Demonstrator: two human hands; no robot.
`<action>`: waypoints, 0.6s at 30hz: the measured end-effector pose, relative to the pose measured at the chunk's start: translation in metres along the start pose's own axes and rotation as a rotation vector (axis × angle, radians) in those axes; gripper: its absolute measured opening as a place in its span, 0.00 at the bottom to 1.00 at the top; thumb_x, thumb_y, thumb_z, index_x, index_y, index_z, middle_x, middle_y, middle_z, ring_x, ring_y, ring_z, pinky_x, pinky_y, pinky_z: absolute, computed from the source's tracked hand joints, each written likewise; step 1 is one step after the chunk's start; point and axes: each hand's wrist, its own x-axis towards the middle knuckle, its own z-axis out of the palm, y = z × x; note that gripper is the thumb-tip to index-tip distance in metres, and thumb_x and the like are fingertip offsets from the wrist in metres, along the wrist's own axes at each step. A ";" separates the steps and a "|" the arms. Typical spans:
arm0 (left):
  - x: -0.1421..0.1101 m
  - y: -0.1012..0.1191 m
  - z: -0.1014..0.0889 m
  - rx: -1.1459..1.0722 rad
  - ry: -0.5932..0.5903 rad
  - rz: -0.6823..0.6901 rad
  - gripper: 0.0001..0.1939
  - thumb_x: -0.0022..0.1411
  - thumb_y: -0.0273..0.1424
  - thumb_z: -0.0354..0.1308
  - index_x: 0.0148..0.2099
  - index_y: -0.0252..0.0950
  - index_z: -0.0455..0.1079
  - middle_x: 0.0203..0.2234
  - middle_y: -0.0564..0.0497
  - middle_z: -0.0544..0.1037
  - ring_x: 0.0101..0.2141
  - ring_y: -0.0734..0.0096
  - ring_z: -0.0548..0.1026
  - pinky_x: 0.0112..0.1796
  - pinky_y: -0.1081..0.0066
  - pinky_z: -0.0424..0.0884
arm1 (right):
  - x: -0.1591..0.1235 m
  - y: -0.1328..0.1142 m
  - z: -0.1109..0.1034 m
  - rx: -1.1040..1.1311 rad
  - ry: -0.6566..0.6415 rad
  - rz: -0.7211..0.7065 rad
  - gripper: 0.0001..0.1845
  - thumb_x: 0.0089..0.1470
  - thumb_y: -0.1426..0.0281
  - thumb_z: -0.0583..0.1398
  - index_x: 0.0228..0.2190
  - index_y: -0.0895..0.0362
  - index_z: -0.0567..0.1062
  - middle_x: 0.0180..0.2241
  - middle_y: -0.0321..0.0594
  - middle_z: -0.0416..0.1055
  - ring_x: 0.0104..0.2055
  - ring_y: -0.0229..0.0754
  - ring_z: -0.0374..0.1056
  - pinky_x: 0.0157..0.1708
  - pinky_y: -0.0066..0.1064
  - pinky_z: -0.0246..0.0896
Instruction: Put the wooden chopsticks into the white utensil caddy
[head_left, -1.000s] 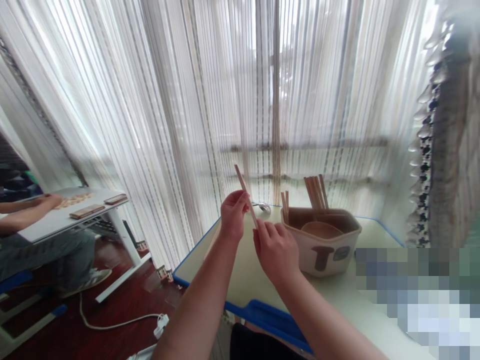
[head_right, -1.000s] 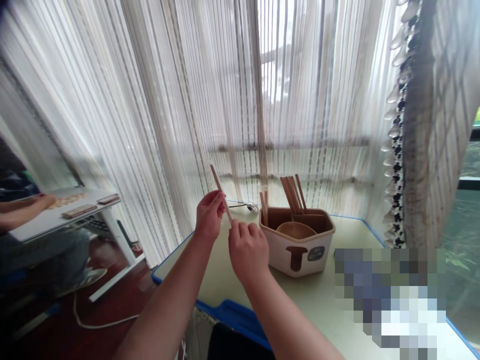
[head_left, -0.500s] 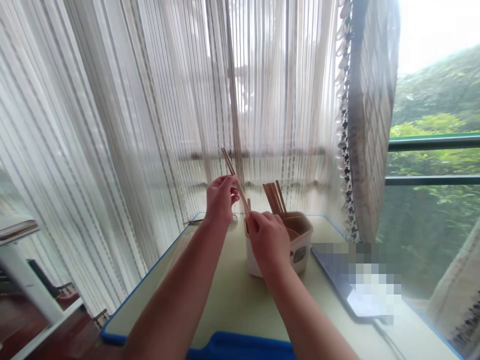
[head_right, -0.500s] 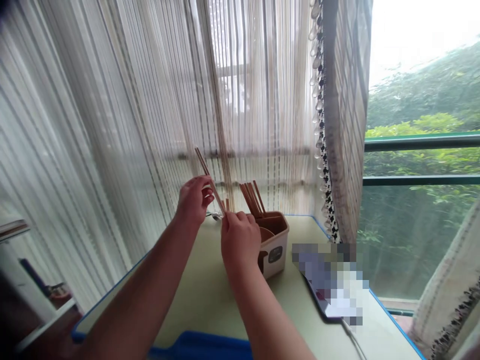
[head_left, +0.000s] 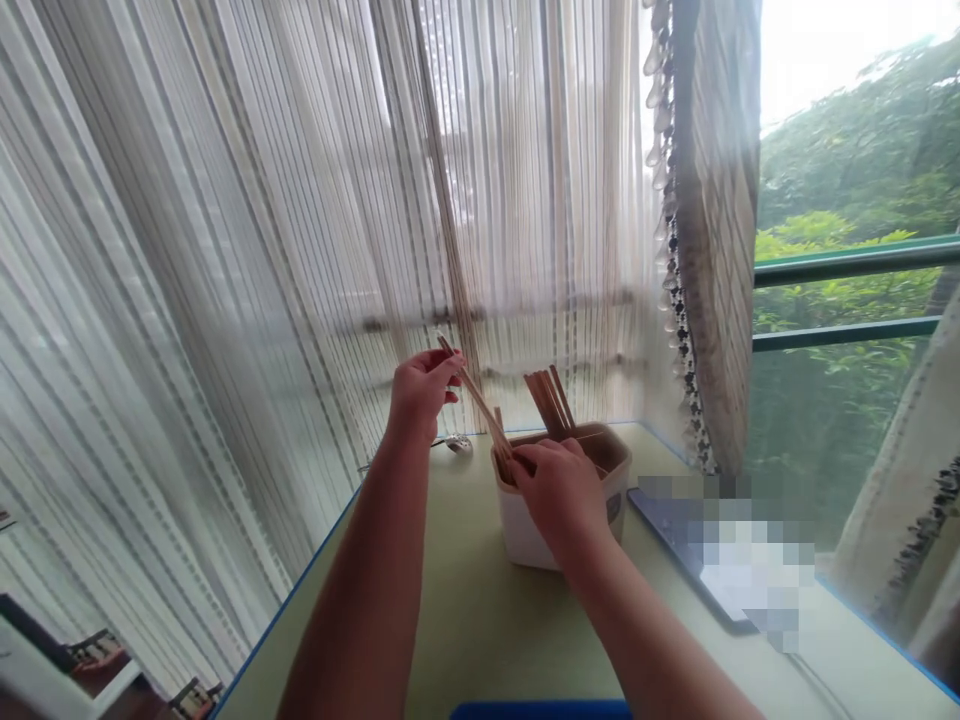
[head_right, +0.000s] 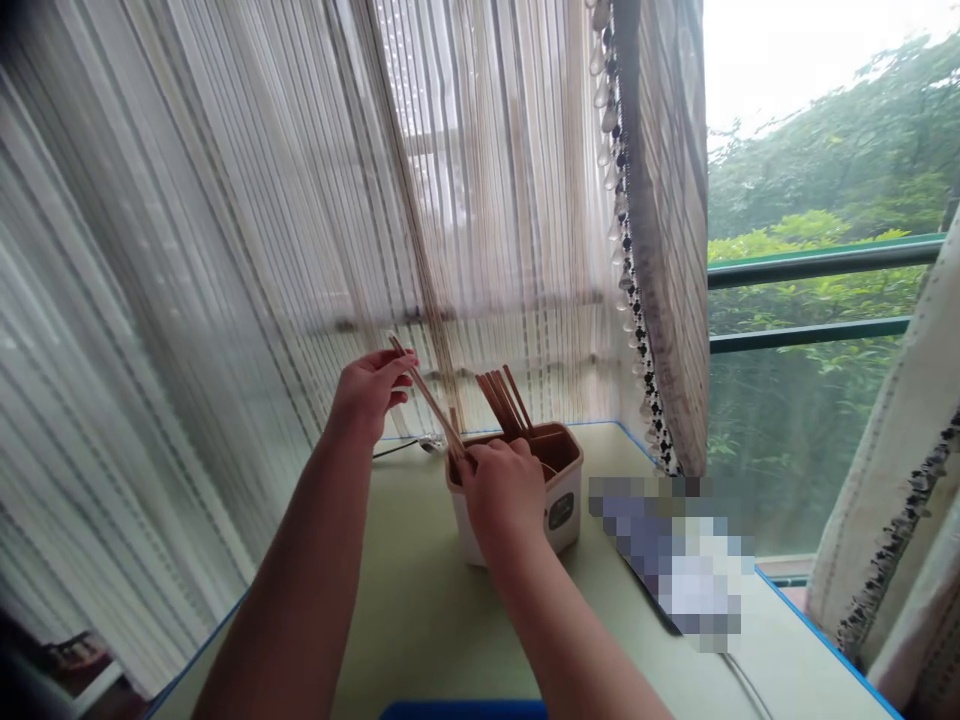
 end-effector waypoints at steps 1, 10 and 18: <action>0.001 0.001 -0.002 0.013 0.015 0.005 0.18 0.38 0.36 0.67 0.33 0.31 0.74 0.25 0.48 0.76 0.21 0.78 0.69 0.17 0.81 0.61 | 0.000 0.000 0.000 0.013 0.013 -0.002 0.12 0.53 0.62 0.57 0.36 0.50 0.78 0.35 0.41 0.74 0.38 0.46 0.61 0.35 0.33 0.51; 0.004 0.004 -0.013 0.065 -0.134 0.008 0.18 0.35 0.37 0.70 0.30 0.32 0.75 0.24 0.46 0.77 0.23 0.74 0.71 0.19 0.79 0.63 | 0.002 -0.002 0.001 0.015 -0.007 -0.003 0.12 0.53 0.62 0.57 0.37 0.51 0.77 0.37 0.41 0.74 0.40 0.47 0.62 0.38 0.35 0.52; 0.011 -0.004 -0.029 0.321 -0.520 -0.147 0.19 0.32 0.31 0.71 0.31 0.33 0.75 0.18 0.48 0.75 0.18 0.71 0.70 0.15 0.77 0.62 | 0.009 -0.009 0.010 -0.018 -0.035 -0.006 0.11 0.53 0.63 0.57 0.35 0.51 0.78 0.36 0.41 0.75 0.39 0.46 0.61 0.36 0.34 0.50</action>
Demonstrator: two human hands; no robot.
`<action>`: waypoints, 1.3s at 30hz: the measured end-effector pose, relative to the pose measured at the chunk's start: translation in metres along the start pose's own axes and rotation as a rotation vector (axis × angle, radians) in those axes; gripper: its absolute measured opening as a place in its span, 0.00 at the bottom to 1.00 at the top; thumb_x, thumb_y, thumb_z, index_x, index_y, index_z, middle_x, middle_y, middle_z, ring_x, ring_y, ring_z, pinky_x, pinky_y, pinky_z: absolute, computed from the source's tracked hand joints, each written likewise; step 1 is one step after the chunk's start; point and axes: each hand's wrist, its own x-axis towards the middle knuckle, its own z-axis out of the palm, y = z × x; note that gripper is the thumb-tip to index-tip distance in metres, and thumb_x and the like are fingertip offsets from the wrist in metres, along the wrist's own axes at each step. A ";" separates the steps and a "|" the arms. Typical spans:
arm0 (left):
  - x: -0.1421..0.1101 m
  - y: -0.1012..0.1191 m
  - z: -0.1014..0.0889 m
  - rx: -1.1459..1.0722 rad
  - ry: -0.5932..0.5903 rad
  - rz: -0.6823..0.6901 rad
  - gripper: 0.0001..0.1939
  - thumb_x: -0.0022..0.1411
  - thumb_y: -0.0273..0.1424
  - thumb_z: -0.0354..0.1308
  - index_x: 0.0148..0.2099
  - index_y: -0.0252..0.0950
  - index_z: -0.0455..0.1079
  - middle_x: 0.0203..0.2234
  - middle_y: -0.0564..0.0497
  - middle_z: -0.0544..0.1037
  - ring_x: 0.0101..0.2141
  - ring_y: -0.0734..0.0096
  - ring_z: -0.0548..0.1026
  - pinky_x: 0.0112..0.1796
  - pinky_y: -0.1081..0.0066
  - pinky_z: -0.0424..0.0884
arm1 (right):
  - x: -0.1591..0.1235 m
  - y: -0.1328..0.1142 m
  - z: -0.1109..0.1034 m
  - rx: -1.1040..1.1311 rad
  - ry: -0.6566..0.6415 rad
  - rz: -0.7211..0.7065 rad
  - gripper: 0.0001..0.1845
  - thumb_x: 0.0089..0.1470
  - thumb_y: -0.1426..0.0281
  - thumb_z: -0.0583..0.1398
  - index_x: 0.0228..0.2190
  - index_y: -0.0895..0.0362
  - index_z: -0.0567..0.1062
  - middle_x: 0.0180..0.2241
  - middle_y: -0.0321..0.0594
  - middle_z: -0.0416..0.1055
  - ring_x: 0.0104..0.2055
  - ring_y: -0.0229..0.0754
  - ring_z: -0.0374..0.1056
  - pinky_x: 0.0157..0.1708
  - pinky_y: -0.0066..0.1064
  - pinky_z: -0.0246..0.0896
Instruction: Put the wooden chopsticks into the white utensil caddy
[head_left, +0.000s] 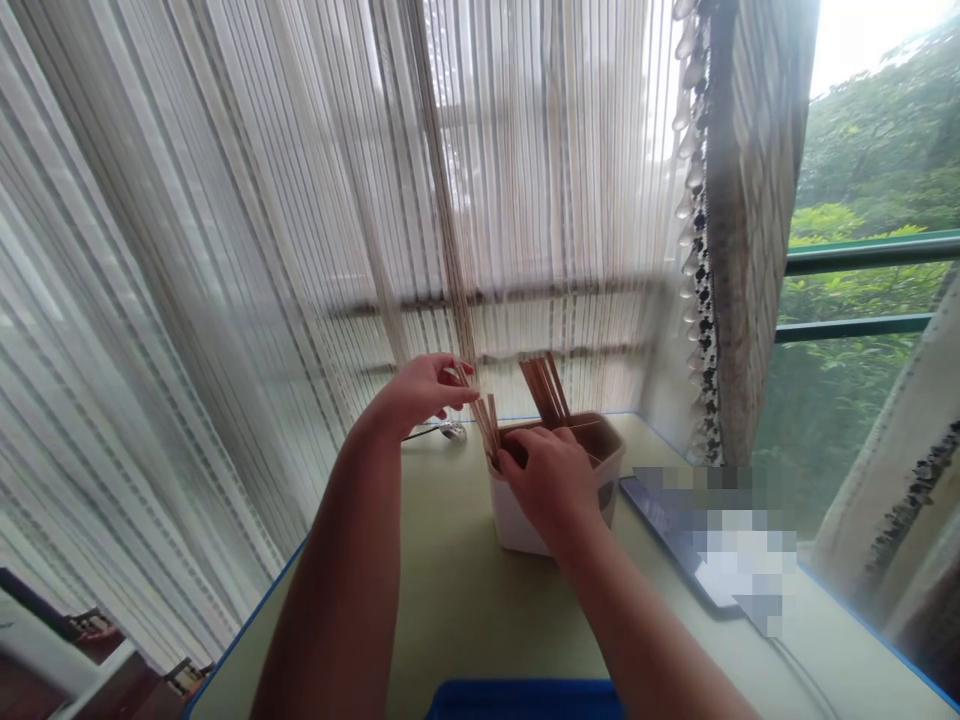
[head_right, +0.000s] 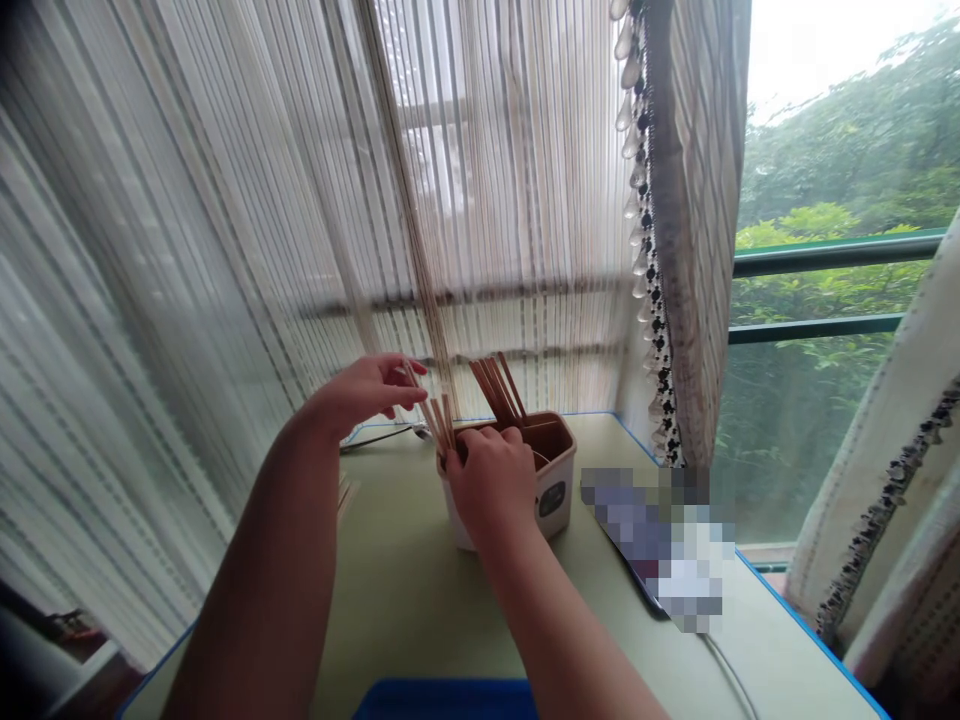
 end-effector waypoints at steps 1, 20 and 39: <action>0.001 -0.002 -0.002 0.028 -0.038 -0.011 0.20 0.32 0.30 0.71 0.32 0.33 0.75 0.18 0.47 0.75 0.18 0.71 0.70 0.15 0.77 0.61 | 0.001 -0.001 0.001 0.002 0.000 0.001 0.11 0.53 0.63 0.57 0.35 0.51 0.78 0.35 0.41 0.75 0.39 0.46 0.61 0.36 0.34 0.50; 0.014 -0.012 0.005 0.337 -0.110 -0.151 0.20 0.35 0.44 0.69 0.22 0.31 0.73 0.20 0.43 0.77 0.20 0.66 0.74 0.17 0.74 0.66 | 0.005 0.000 0.002 0.039 -0.006 -0.031 0.13 0.55 0.65 0.54 0.35 0.51 0.78 0.35 0.40 0.75 0.38 0.45 0.60 0.38 0.34 0.50; 0.009 -0.010 0.039 0.294 -0.161 -0.084 0.14 0.52 0.39 0.60 0.30 0.31 0.72 0.21 0.47 0.76 0.22 0.72 0.75 0.24 0.75 0.72 | -0.006 0.005 -0.007 -0.064 0.041 0.016 0.14 0.56 0.64 0.52 0.33 0.54 0.77 0.35 0.42 0.75 0.38 0.47 0.60 0.34 0.35 0.46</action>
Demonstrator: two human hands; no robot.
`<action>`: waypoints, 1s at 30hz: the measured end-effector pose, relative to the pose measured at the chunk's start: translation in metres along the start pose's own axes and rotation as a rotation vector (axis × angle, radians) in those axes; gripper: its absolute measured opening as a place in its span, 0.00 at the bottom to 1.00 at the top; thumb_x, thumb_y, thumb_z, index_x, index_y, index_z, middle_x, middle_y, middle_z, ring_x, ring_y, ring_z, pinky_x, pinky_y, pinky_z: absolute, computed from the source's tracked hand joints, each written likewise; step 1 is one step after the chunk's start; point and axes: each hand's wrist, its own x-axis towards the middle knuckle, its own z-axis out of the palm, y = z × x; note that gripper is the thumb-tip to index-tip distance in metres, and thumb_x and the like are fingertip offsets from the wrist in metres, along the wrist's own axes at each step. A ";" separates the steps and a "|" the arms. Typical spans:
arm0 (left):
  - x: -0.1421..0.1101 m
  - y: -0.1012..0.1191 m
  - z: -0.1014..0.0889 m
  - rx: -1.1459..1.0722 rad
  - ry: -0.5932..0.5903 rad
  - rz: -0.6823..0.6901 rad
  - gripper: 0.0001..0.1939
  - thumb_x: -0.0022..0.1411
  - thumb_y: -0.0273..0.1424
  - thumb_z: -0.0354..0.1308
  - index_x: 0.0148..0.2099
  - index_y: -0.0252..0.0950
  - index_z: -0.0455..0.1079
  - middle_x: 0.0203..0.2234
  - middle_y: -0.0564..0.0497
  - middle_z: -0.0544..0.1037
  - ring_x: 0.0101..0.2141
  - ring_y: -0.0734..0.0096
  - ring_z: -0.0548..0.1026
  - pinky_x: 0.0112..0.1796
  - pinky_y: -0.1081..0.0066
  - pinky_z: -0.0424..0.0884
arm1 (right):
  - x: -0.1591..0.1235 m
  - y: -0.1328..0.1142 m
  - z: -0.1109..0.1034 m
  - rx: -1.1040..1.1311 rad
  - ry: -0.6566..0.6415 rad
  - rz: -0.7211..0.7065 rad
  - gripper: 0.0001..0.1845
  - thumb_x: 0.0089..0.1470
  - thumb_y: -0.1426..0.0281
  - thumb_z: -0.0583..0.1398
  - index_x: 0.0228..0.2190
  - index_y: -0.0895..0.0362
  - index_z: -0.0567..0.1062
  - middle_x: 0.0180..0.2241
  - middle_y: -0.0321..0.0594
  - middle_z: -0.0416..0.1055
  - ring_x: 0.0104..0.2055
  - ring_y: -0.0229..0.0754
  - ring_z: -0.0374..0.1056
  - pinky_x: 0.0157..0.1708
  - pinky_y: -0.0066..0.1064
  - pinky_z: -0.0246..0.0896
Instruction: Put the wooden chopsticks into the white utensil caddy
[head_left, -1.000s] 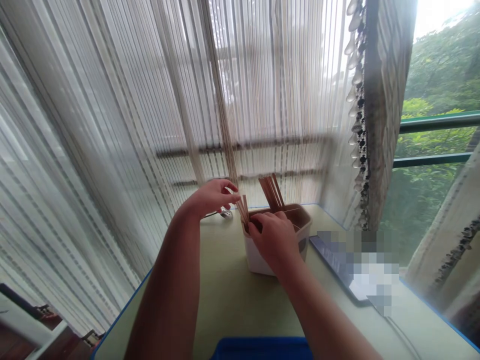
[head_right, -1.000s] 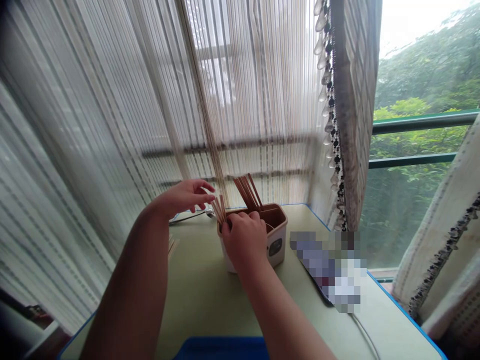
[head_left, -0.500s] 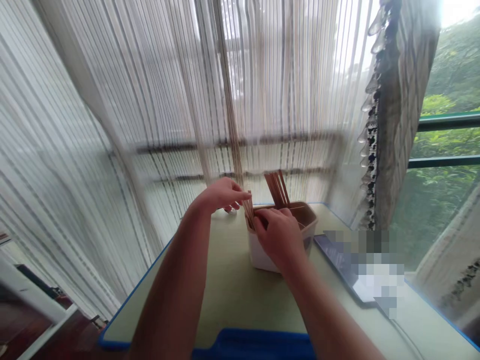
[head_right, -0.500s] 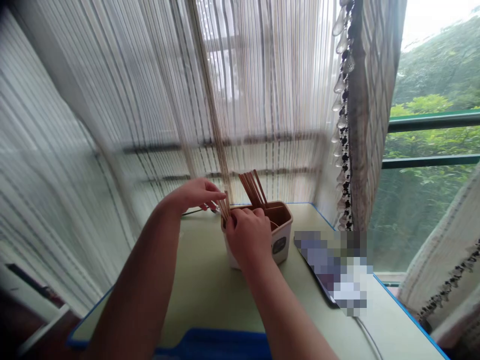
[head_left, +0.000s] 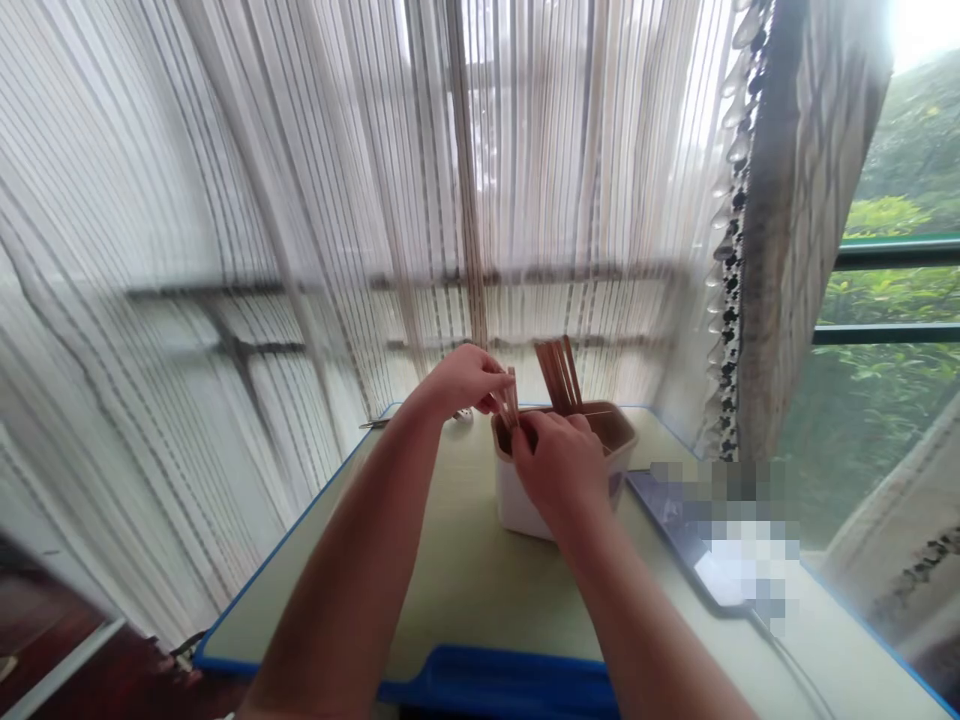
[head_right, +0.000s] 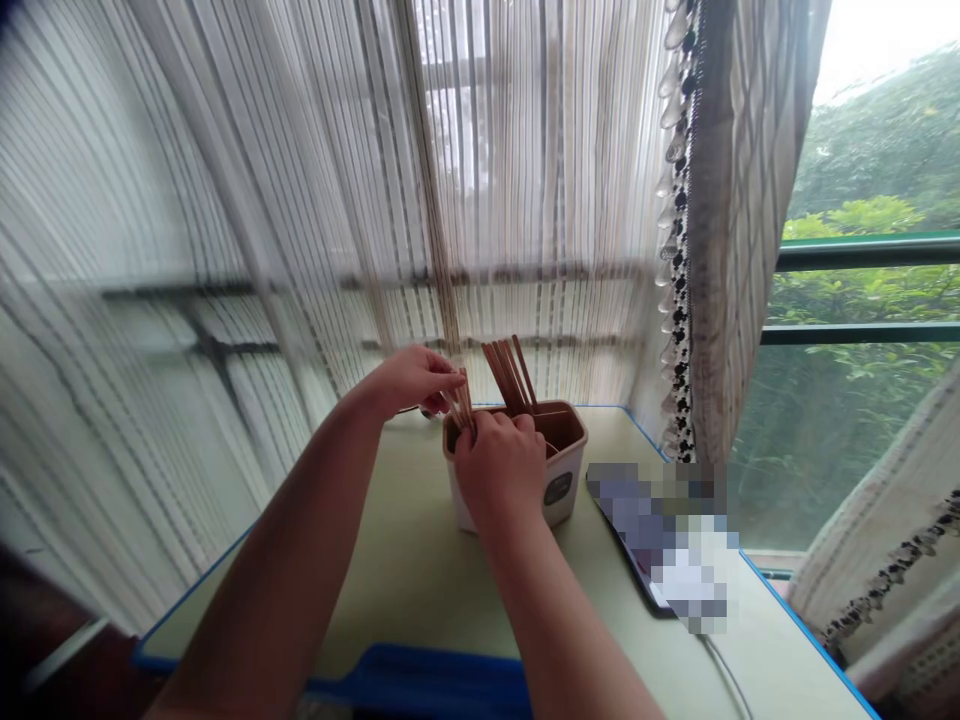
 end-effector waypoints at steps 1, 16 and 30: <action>-0.001 0.001 0.000 -0.008 0.009 -0.003 0.14 0.52 0.39 0.60 0.30 0.31 0.72 0.21 0.47 0.76 0.22 0.73 0.75 0.24 0.75 0.72 | 0.000 0.000 0.000 0.002 0.000 0.003 0.14 0.56 0.64 0.52 0.33 0.54 0.77 0.35 0.42 0.75 0.38 0.47 0.60 0.34 0.35 0.46; -0.013 0.003 -0.010 0.047 -0.037 0.048 0.11 0.47 0.28 0.62 0.36 0.30 0.73 0.22 0.49 0.76 0.26 0.71 0.76 0.28 0.73 0.73 | -0.004 0.000 -0.003 -0.009 0.006 0.000 0.13 0.55 0.66 0.52 0.35 0.54 0.76 0.36 0.41 0.74 0.38 0.48 0.61 0.37 0.35 0.50; -0.014 0.010 -0.003 0.261 0.072 0.151 0.18 0.47 0.27 0.60 0.43 0.29 0.73 0.22 0.50 0.76 0.24 0.71 0.74 0.26 0.75 0.68 | -0.005 -0.003 -0.002 -0.031 -0.009 0.009 0.13 0.54 0.65 0.53 0.38 0.55 0.74 0.40 0.43 0.73 0.41 0.49 0.61 0.37 0.36 0.50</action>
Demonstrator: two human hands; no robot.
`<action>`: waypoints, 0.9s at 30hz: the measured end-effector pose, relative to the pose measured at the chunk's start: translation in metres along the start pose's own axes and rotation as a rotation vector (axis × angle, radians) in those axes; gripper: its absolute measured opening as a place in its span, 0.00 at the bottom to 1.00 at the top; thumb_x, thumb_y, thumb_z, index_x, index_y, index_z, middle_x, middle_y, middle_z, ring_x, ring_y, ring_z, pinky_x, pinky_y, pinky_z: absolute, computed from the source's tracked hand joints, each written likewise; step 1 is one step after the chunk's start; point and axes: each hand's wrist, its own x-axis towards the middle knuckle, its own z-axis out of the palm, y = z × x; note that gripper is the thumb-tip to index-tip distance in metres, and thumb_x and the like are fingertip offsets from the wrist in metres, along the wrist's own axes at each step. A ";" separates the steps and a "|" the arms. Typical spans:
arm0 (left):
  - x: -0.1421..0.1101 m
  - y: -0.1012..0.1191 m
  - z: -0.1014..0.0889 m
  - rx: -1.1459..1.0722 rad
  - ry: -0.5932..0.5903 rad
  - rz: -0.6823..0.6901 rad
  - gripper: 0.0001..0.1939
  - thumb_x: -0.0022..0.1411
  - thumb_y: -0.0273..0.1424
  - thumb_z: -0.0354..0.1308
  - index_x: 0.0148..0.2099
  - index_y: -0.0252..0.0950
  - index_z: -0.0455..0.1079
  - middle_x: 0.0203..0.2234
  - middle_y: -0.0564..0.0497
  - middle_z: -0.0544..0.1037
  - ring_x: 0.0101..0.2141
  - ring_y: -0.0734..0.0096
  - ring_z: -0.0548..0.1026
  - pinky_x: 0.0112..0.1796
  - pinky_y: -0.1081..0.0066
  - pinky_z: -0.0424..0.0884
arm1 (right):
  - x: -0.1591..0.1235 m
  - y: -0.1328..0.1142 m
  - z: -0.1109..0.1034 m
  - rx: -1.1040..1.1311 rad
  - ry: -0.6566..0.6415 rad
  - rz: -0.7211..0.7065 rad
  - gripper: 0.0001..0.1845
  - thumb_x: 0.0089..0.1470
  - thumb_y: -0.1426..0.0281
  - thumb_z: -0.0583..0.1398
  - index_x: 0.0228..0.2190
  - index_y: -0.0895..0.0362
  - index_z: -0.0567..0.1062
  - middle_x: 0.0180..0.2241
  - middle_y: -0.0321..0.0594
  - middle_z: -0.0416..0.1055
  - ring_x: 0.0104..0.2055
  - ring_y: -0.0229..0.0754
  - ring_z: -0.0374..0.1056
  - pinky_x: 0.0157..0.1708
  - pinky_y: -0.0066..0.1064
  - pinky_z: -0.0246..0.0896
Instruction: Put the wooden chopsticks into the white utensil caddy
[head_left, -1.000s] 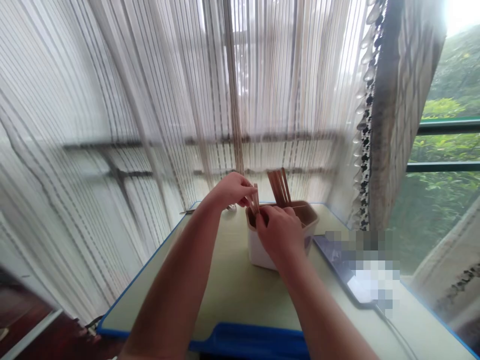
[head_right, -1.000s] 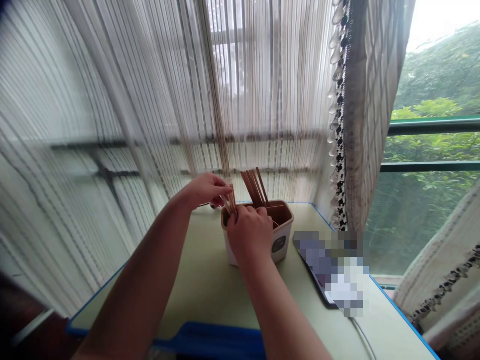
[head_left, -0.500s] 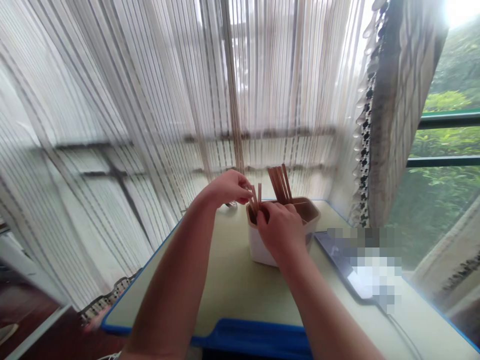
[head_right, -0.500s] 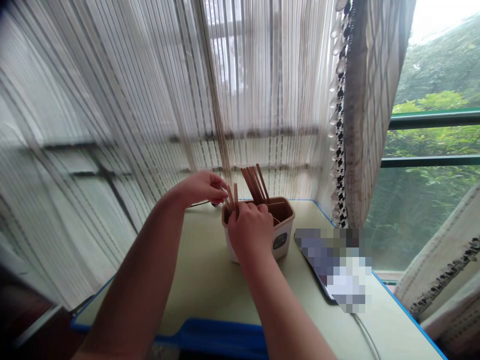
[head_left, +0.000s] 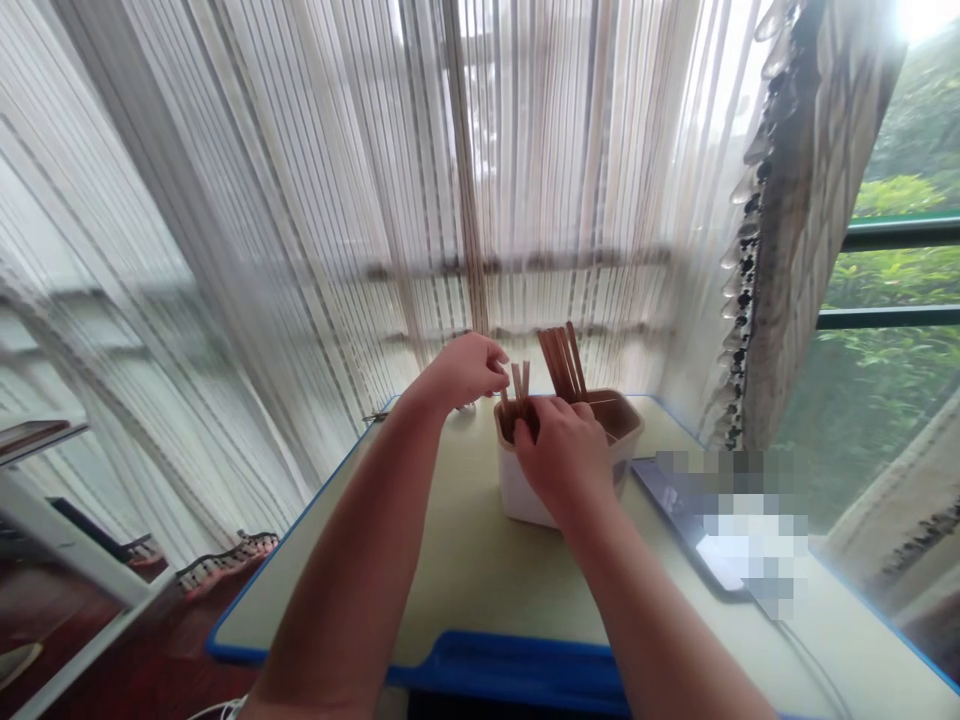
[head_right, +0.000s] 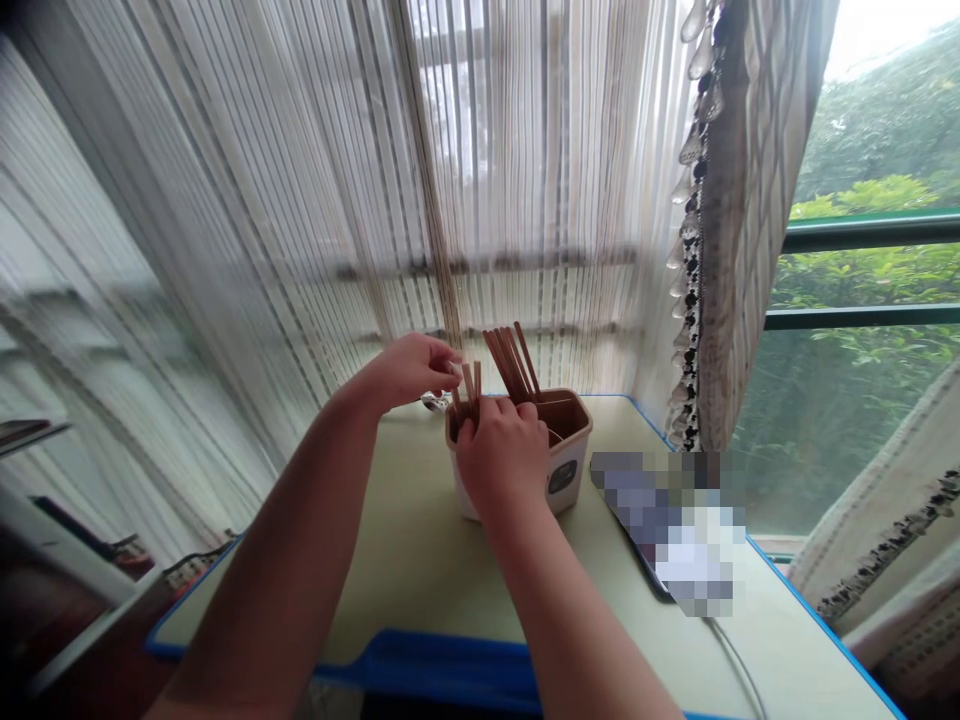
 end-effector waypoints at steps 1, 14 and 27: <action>0.000 0.000 -0.001 -0.023 -0.020 -0.022 0.20 0.47 0.27 0.60 0.45 0.29 0.72 0.23 0.49 0.77 0.24 0.70 0.74 0.25 0.74 0.69 | 0.000 0.000 0.000 0.001 -0.005 -0.001 0.13 0.54 0.65 0.53 0.38 0.55 0.74 0.40 0.43 0.73 0.41 0.49 0.61 0.37 0.36 0.50; -0.001 0.002 -0.004 -0.063 -0.026 -0.086 0.23 0.49 0.32 0.62 0.48 0.28 0.68 0.29 0.45 0.77 0.23 0.72 0.73 0.23 0.74 0.70 | -0.002 0.000 -0.003 -0.010 -0.042 -0.022 0.14 0.54 0.64 0.53 0.39 0.54 0.74 0.40 0.43 0.72 0.41 0.49 0.60 0.38 0.37 0.50; -0.022 0.018 -0.011 0.226 0.446 -0.115 0.20 0.52 0.41 0.60 0.45 0.34 0.70 0.38 0.46 0.77 0.37 0.67 0.74 0.40 0.69 0.68 | -0.003 0.002 -0.001 -0.023 -0.024 -0.071 0.15 0.57 0.65 0.51 0.42 0.50 0.74 0.42 0.41 0.72 0.41 0.50 0.60 0.36 0.37 0.49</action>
